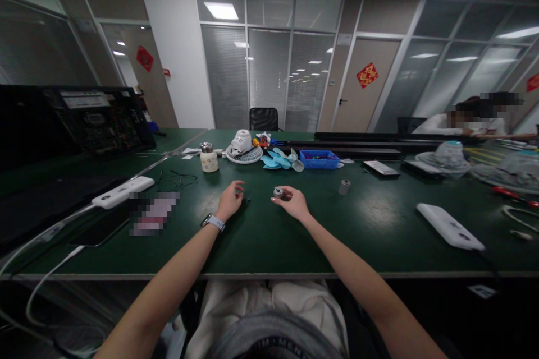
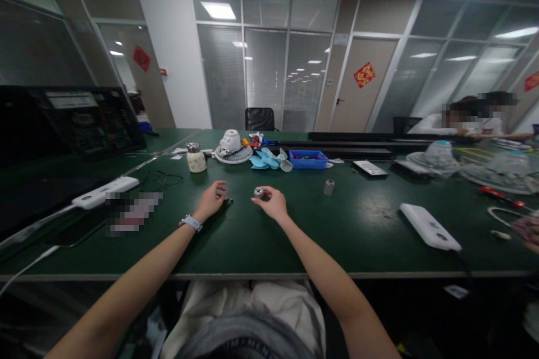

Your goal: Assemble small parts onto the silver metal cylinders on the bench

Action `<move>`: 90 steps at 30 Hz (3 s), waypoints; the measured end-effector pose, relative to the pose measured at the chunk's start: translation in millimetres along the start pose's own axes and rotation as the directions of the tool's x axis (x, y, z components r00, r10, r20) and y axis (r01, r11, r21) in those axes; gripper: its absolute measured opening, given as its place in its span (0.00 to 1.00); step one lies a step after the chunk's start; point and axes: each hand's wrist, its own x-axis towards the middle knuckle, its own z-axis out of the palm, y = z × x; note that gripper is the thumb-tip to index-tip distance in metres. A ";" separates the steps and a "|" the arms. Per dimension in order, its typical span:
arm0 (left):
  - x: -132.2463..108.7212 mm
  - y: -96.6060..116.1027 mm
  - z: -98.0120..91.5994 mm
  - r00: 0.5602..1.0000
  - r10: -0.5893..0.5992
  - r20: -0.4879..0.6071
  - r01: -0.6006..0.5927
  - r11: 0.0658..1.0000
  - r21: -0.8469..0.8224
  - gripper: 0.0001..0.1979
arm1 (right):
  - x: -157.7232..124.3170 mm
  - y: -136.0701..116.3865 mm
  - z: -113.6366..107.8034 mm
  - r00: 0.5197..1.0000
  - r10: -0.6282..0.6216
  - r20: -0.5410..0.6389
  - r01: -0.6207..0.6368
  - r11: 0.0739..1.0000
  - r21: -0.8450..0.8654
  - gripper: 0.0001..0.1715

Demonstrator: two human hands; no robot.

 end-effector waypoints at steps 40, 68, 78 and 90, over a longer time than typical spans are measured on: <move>-2.1 1.0 -2.6 0.994 0.059 -0.092 -0.049 0.993 0.107 0.19 | 4.1 29.0 -110.0 0.906 -0.205 -0.371 -0.010 0.865 -0.503 0.26; -4.0 3.2 -5.6 0.994 -0.010 -0.112 0.022 0.994 0.108 0.16 | -11.9 19.4 -80.8 0.983 -0.178 -0.047 0.115 0.794 -0.597 0.22; -0.8 -0.5 -4.6 0.992 0.044 -0.117 -0.031 0.993 0.117 0.17 | 39.3 6.2 69.0 0.971 0.009 0.240 0.136 0.804 -0.578 0.30; -1.2 1.3 -4.9 0.993 0.031 -0.113 -0.019 0.994 0.108 0.16 | 24.9 5.3 38.8 0.969 -0.094 0.230 0.213 0.793 -0.571 0.17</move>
